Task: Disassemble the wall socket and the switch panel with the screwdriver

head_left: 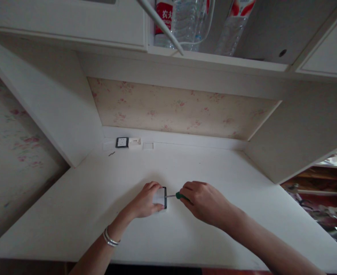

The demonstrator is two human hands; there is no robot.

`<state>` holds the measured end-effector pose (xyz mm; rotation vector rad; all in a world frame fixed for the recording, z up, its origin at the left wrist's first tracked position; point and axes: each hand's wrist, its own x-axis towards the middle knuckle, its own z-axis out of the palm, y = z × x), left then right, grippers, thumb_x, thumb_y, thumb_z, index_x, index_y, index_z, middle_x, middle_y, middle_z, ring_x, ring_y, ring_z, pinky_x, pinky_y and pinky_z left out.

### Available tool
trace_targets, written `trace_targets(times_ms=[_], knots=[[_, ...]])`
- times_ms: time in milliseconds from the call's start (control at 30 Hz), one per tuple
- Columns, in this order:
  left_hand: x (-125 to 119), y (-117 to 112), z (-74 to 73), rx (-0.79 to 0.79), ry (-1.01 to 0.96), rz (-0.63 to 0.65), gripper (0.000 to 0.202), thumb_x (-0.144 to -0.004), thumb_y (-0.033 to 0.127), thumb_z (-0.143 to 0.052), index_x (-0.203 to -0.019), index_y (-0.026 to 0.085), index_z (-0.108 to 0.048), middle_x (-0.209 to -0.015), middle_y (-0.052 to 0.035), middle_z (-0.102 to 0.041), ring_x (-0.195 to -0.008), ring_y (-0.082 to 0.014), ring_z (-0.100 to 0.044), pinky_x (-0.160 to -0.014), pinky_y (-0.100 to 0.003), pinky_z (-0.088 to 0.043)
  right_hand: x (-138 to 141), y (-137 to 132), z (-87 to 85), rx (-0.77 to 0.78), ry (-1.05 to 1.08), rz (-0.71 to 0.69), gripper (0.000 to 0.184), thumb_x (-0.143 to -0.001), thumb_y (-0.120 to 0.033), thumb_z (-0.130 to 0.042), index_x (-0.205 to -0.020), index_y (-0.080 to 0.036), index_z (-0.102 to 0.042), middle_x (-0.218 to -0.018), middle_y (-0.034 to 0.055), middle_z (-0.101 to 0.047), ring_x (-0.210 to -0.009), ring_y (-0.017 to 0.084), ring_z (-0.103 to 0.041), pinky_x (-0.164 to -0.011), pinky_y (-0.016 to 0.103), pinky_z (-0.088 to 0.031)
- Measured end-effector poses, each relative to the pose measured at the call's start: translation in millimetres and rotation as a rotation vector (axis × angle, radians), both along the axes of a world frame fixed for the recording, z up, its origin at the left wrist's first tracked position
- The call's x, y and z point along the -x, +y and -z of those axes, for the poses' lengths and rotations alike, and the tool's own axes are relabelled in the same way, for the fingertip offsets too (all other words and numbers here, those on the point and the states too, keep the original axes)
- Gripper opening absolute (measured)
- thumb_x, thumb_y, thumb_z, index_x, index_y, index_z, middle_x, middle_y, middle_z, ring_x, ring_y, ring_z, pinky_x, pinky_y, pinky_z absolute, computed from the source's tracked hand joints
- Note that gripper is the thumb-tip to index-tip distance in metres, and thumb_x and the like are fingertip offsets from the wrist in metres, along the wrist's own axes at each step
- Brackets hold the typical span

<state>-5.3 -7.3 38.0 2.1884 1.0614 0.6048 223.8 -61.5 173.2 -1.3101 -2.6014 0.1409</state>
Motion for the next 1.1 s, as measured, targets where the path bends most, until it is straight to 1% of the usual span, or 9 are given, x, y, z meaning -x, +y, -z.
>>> trace_targets(times_ms=[100,200,467,633,833,900,967,1033,1100], knots=[[-1,1,0.6,0.011,0.009,0.007,0.061,-0.065,0.035,-0.075,-0.12,0.025,-0.052,-0.122,-0.0077,-0.052,-0.117,-0.0278,-0.046,-0.103,-0.039,-0.036,0,3,-0.5,0.023,-0.057,0.017,0.023,-0.09,-0.025,-0.05,-0.077,-0.021,-0.069,-0.074,0.0048,-0.067,-0.065,0.017,-0.061,-0.061,0.027,-0.041],[-2,1,1.0,0.013,0.019,0.006,0.063,-0.064,0.036,-0.076,-0.121,0.024,-0.052,-0.123,-0.0084,-0.051,-0.117,-0.0277,-0.045,-0.103,-0.039,-0.035,-14,8,4.1,0.136,0.016,0.154,0.025,-0.088,-0.029,-0.052,-0.073,-0.022,-0.07,-0.066,0.0021,-0.066,-0.058,0.014,-0.058,-0.055,0.025,-0.038],[-5,3,-5.3,0.05,0.047,0.013,0.064,-0.06,0.033,-0.076,-0.119,0.023,-0.053,-0.121,-0.0081,-0.052,-0.115,-0.0277,-0.047,-0.101,-0.038,-0.037,-46,8,46.9,0.68,0.474,0.587,0.037,-0.082,-0.048,-0.053,-0.069,-0.018,-0.07,-0.039,-0.0032,-0.049,-0.032,0.009,-0.046,-0.034,0.019,-0.031],[-5,3,-7.5,0.053,0.055,0.018,0.062,-0.06,0.034,-0.077,-0.117,0.022,-0.053,-0.119,-0.0083,-0.052,-0.113,-0.028,-0.047,-0.1,-0.039,-0.038,-52,1,69.0,0.809,0.745,0.651,0.038,-0.079,-0.049,-0.057,-0.064,-0.015,-0.066,-0.053,0.0014,-0.059,-0.038,0.007,-0.044,-0.035,0.018,-0.031],[-6,4,-8.1,0.059,0.073,0.022,0.064,-0.061,0.035,-0.077,-0.118,0.021,-0.052,-0.121,-0.009,-0.05,-0.114,-0.0269,-0.047,-0.101,-0.038,-0.037,-55,-4,80.3,0.942,0.927,0.74,0.035,-0.077,-0.047,-0.06,-0.067,-0.014,-0.066,-0.075,0.008,-0.068,-0.039,0.005,-0.043,-0.033,0.018,-0.027],[-6,4,-8.5,0.064,0.076,0.03,0.063,-0.062,0.035,-0.077,-0.118,0.021,-0.052,-0.121,-0.0091,-0.05,-0.114,-0.0266,-0.047,-0.101,-0.037,-0.037,-55,-4,75.5,0.92,0.87,0.736,0.037,-0.08,-0.048,-0.056,-0.066,-0.015,-0.066,-0.072,0.0073,-0.068,-0.039,0.006,-0.044,-0.035,0.019,-0.029],[-6,4,-8.2,0.056,0.077,0.042,0.063,-0.063,0.034,-0.076,-0.119,0.021,-0.051,-0.121,-0.0085,-0.05,-0.115,-0.0264,-0.046,-0.102,-0.037,-0.037,-52,-5,63.9,0.779,0.691,0.65,0.037,-0.084,-0.046,-0.051,-0.068,-0.017,-0.067,-0.062,0.004,-0.065,-0.04,0.009,-0.047,-0.039,0.022,-0.033],[-5,4,-7.3,0.04,0.078,0.049,0.063,-0.062,0.033,-0.076,-0.119,0.022,-0.051,-0.121,-0.0078,-0.051,-0.115,-0.0264,-0.046,-0.102,-0.037,-0.037,-46,-8,48.1,0.5,0.443,0.472,0.029,-0.087,-0.038,-0.05,-0.075,-0.021,-0.07,-0.06,0.0019,-0.064,-0.048,0.013,-0.053,-0.047,0.024,-0.039],[-5,4,-6.0,0.026,0.075,0.049,0.062,-0.062,0.032,-0.076,-0.118,0.022,-0.051,-0.12,-0.0077,-0.051,-0.114,-0.0264,-0.046,-0.102,-0.037,-0.037,-35,-12,33.1,0.184,0.244,0.265,0.019,-0.087,-0.029,-0.052,-0.082,-0.024,-0.07,-0.075,0.0029,-0.069,-0.066,0.017,-0.061,-0.06,0.027,-0.043]])
